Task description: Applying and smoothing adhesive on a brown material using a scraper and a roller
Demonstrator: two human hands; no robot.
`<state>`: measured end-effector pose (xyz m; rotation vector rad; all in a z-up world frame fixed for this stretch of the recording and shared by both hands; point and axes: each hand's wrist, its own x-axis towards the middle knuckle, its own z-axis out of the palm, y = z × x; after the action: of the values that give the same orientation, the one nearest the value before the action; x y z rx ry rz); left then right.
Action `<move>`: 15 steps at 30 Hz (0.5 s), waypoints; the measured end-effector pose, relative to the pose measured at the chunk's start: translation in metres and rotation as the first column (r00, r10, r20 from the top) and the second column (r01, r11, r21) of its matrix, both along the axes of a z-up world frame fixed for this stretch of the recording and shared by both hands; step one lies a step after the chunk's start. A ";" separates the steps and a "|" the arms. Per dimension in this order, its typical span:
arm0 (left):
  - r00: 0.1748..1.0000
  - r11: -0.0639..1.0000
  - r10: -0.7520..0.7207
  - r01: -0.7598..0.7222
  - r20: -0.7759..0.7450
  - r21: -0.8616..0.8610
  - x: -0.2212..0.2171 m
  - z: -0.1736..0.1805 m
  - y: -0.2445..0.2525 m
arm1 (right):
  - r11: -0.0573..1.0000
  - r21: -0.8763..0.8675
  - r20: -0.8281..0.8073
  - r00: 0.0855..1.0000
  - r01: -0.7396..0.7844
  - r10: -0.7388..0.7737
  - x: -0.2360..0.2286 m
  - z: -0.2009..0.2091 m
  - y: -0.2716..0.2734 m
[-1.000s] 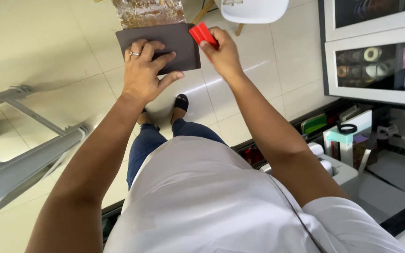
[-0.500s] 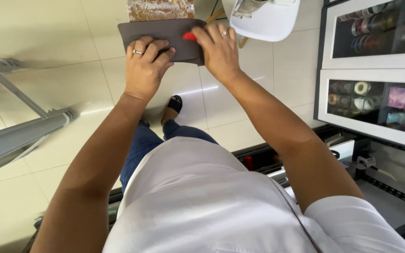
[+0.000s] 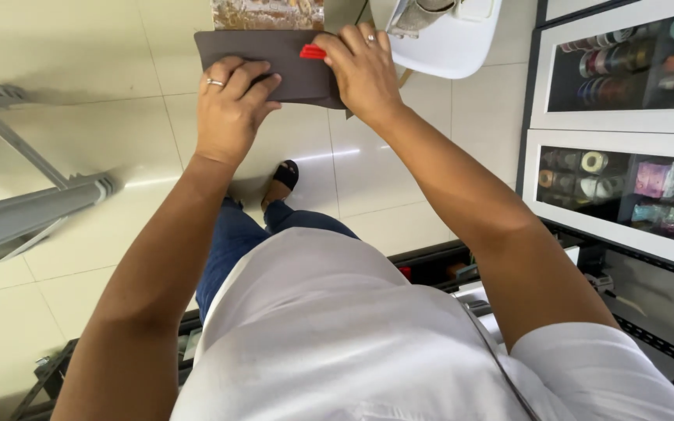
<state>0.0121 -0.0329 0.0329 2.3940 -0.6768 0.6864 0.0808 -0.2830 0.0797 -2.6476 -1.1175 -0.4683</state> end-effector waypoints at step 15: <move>0.972 0.964 0.233 -0.236 -0.043 -0.125 -0.027 0.003 0.019 | 0.993 -0.060 -0.112 0.989 -0.105 0.098 -0.017 -0.010 -0.003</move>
<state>-0.0145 -0.0136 0.0359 2.3793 -0.3274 0.7673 0.0634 -0.2855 0.0696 -2.6200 -1.2461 -0.2686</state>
